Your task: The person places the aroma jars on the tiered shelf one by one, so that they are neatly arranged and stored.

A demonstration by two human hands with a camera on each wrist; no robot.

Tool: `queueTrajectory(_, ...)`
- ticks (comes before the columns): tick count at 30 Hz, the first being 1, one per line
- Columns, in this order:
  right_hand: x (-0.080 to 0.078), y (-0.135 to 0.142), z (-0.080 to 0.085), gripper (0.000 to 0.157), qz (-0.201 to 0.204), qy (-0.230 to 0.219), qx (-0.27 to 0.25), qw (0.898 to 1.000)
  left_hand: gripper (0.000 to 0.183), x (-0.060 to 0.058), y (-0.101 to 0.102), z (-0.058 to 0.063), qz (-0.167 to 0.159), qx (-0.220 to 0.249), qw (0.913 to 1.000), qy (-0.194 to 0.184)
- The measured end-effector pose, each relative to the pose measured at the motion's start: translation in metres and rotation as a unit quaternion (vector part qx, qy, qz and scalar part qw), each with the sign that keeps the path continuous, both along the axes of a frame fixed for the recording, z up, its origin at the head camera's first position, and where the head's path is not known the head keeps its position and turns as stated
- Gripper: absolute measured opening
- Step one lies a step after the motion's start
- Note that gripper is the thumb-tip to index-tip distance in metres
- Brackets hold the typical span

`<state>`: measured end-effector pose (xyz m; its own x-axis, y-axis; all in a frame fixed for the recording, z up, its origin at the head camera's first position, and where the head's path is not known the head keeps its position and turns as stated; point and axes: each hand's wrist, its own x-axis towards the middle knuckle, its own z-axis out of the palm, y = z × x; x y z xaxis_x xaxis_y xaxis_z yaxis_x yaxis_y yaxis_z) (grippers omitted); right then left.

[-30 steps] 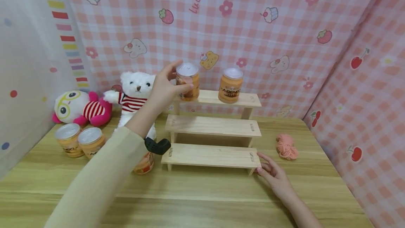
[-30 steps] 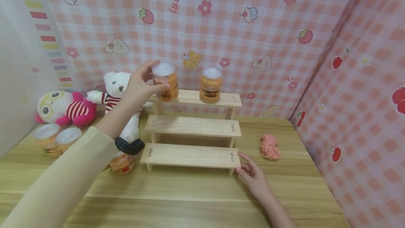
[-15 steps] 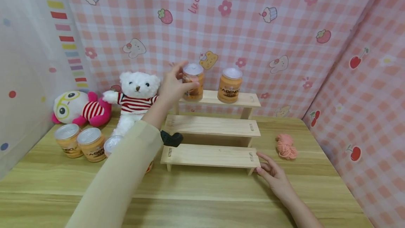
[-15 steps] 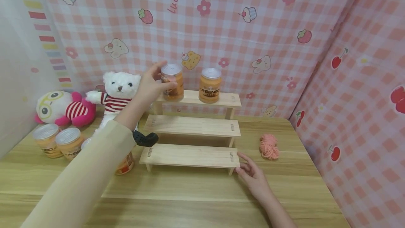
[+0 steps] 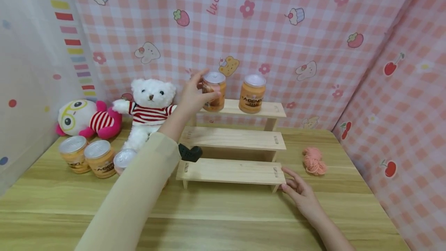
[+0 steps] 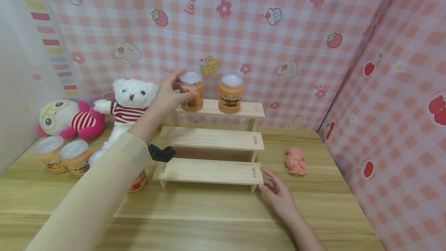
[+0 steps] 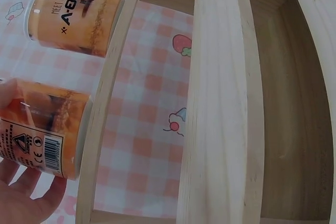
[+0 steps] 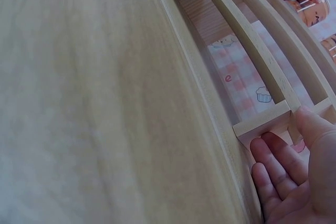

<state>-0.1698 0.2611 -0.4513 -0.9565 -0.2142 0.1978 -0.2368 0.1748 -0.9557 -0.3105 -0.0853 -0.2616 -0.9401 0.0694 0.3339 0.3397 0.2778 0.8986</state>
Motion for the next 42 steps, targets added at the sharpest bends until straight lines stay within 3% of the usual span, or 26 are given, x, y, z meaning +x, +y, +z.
queueTrajectory(7, -0.001, 0.0, 0.0, 0.053, 0.003, -0.004, 0.0, 1.0, 0.08, 0.003, -0.005, -0.003, 0.007, 0.021, 0.9997, -0.01)
queueTrajectory(14, 0.0, 0.0, 0.0, 0.052, -0.002, -0.007, -0.001, 1.0, 0.082, 0.015, -0.013, -0.006, 0.006, 0.041, 0.9991, 0.001)
queueTrajectory(25, 0.001, -0.001, 0.002, 0.052, -0.01, -0.012, 0.005, 1.0, 0.077, 0.058, -0.028, -0.005, 0.015, 0.025, 0.9982, 0.052)
queueTrajectory(32, 0.001, 0.0, 0.001, 0.051, -0.006, 0.0, 0.005, 1.0, 0.079, 0.086, -0.047, -0.015, 0.011, 0.007, 0.9977, 0.066)
queueTrajectory(42, 0.0, 0.0, 0.0, 0.051, -0.005, 0.017, 0.008, 1.0, 0.077, 0.12, -0.083, -0.034, 0.04, -0.015, 0.9951, 0.089)
